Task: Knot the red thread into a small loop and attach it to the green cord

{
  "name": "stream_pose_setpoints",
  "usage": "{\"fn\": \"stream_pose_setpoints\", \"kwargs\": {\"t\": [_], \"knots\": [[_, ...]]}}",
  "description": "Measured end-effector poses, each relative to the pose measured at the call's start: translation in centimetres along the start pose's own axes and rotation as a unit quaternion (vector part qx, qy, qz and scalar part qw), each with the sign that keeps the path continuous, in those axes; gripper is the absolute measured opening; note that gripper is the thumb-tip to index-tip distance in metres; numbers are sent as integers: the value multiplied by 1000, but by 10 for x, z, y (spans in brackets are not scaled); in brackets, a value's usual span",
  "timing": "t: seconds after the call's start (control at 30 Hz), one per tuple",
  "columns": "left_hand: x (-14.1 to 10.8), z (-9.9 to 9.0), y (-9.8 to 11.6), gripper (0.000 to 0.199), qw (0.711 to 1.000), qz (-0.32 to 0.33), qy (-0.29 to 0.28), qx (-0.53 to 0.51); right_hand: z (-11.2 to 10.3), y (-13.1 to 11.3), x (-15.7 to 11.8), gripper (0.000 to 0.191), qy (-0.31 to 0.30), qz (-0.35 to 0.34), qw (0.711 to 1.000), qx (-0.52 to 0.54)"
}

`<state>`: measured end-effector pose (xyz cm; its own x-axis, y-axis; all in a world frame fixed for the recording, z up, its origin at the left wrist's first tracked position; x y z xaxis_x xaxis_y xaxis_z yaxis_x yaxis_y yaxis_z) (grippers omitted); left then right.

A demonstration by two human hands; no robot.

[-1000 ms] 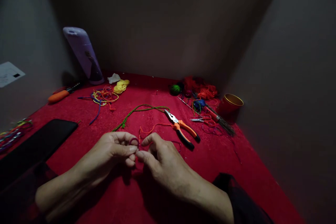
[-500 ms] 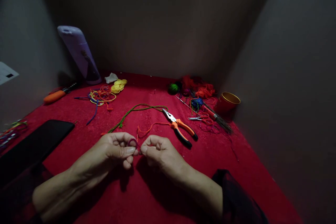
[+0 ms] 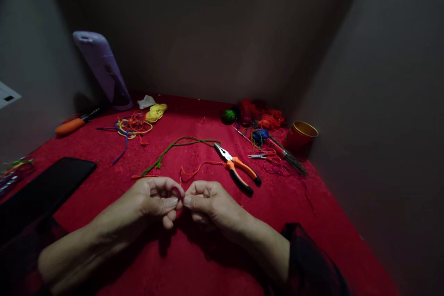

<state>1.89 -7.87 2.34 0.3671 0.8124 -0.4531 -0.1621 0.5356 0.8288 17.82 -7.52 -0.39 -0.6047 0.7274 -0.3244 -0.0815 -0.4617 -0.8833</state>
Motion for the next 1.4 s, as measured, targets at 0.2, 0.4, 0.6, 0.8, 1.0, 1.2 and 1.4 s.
{"fn": "stream_pose_setpoints", "kwargs": {"t": [0.2, 0.4, 0.6, 0.8, 1.0, 1.2, 1.4], "knots": [[1, -1, 1, 10, 1000, 11, 28, 6, 4, -1, 1, 19, 102, -141, 958, -226], [2, -1, -1, 11, 999, 20, 34, 18, 1, -8, -8, 21, 271, -314, 709, -570], [4, 0, -2, 13, 998, 19, 49, 28, 15, -17, -18, 20, 294, -466, 573, -606], [3, 1, -2, 20, 998, 41, 42, -17, 19, -9, -8, 15, 184, -461, 618, -610], [2, 0, -3, 22, 999, 36, 18, -12, 15, -6, -7, 21, 152, -468, 659, -568], [3, -1, -3, 21, 1000, 15, -2, -12, 15, -7, -9, 22, 152, -473, 679, -541], [1, -1, -1, 7, 1000, 10, -12, -25, 10, -8, -10, 27, 148, -473, 687, -531]]}}
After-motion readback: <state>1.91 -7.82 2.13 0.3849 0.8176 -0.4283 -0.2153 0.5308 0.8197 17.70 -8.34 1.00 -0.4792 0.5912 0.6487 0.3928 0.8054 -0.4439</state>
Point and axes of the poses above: each hand's wrist, its own x-axis towards the middle knuckle, its own z-axis out of the palm, y = z × x, the point moved 1 cm from there along x, towards the middle knuckle
